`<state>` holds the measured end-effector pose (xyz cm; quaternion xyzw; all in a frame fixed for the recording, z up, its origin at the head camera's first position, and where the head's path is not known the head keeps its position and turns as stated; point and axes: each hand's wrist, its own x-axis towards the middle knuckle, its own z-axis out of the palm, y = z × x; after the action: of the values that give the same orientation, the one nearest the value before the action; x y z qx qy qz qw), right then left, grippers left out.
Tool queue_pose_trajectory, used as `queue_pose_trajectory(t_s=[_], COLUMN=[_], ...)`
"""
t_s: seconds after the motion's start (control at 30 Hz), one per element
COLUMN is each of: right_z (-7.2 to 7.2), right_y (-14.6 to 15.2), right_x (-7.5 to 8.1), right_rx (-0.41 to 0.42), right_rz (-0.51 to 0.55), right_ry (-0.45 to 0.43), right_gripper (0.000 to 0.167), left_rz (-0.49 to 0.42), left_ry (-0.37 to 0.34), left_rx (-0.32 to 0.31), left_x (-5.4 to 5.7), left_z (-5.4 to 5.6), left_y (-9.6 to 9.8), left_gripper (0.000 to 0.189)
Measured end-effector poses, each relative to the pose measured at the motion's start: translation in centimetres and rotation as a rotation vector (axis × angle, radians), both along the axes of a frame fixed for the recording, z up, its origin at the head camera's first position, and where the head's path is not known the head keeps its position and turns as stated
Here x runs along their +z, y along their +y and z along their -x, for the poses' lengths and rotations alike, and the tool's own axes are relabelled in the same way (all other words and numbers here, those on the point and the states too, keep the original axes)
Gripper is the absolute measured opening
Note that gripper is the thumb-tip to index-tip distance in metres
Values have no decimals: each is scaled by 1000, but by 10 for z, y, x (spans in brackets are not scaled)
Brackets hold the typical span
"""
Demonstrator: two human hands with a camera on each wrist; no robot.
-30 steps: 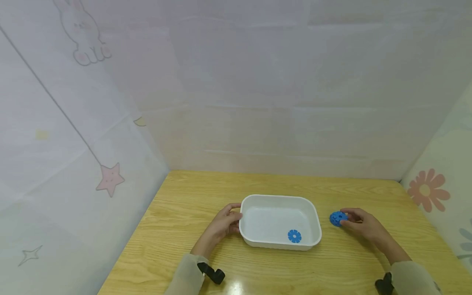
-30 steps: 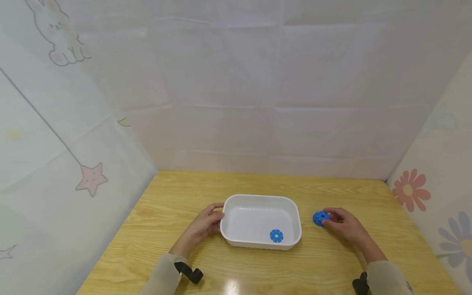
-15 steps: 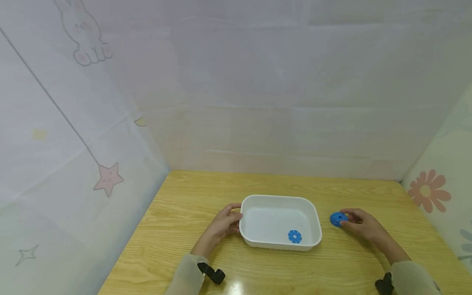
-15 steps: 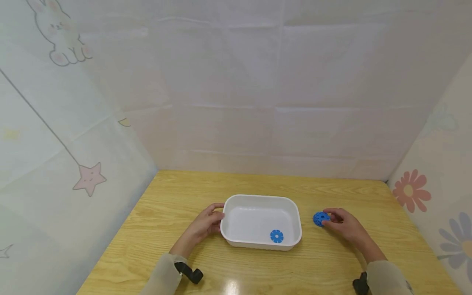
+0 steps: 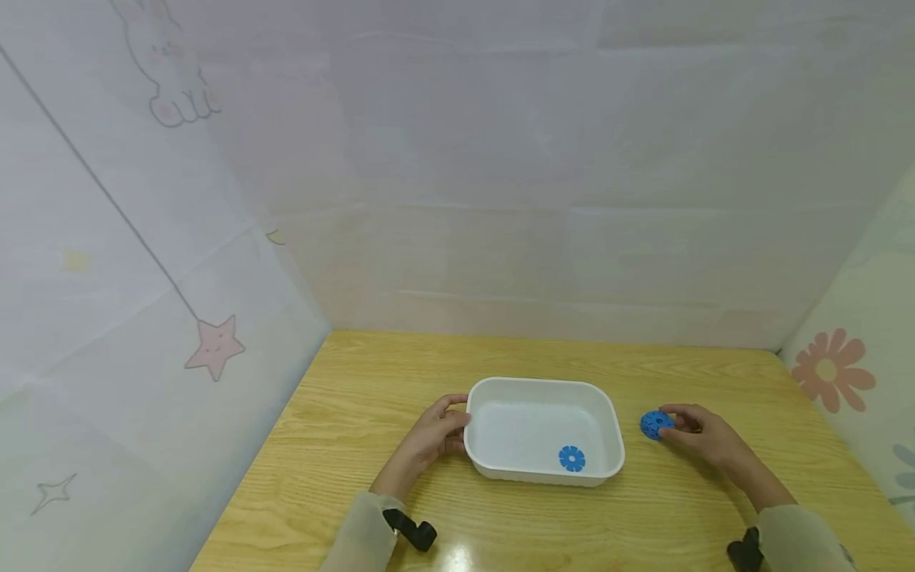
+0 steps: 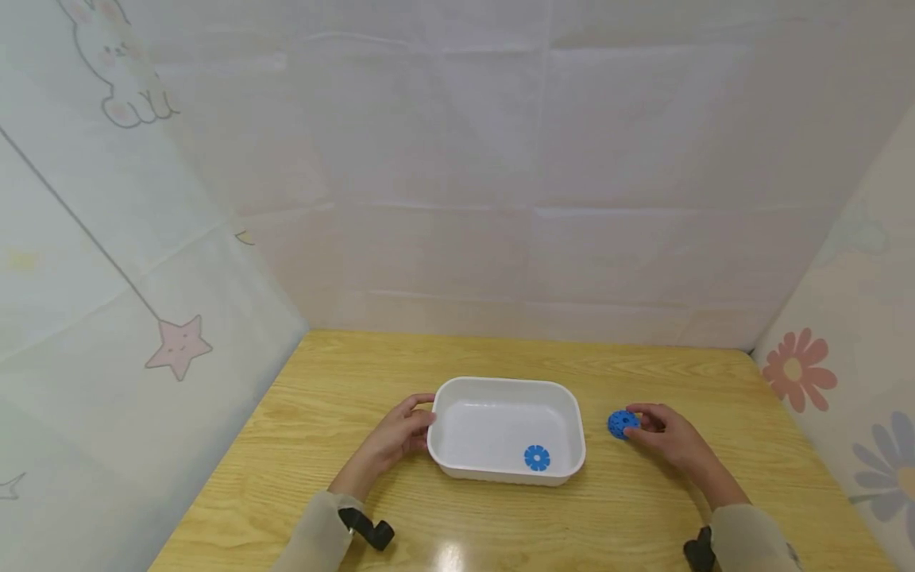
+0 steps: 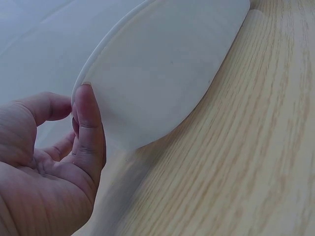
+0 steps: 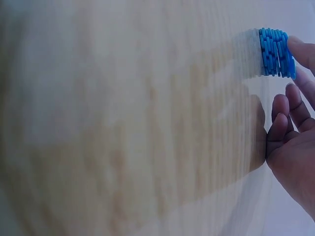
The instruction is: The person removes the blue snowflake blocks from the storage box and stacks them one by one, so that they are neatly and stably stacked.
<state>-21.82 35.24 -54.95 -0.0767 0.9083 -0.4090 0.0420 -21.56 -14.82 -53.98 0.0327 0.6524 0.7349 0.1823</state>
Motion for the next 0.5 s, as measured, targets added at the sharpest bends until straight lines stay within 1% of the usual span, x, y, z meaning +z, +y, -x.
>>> queue_pose_trajectory(t_s=[0.17,0.33,0.5], right_z=[0,0,-2], right_y=[0,1,0], right_x=[-1,0,4], right_rx=[-1,-1,-30], right_rz=[6,23,34], right_ry=[-11,-29,-4], right_gripper=[56,61,61], left_rz=[-2,-4,-3], left_ry=[3,5,3], left_rx=[0,1,2], left_x=[0,-1,-2], left_z=[0,1,1], left_y=[0,0,0], left_gripper=[52,53,53])
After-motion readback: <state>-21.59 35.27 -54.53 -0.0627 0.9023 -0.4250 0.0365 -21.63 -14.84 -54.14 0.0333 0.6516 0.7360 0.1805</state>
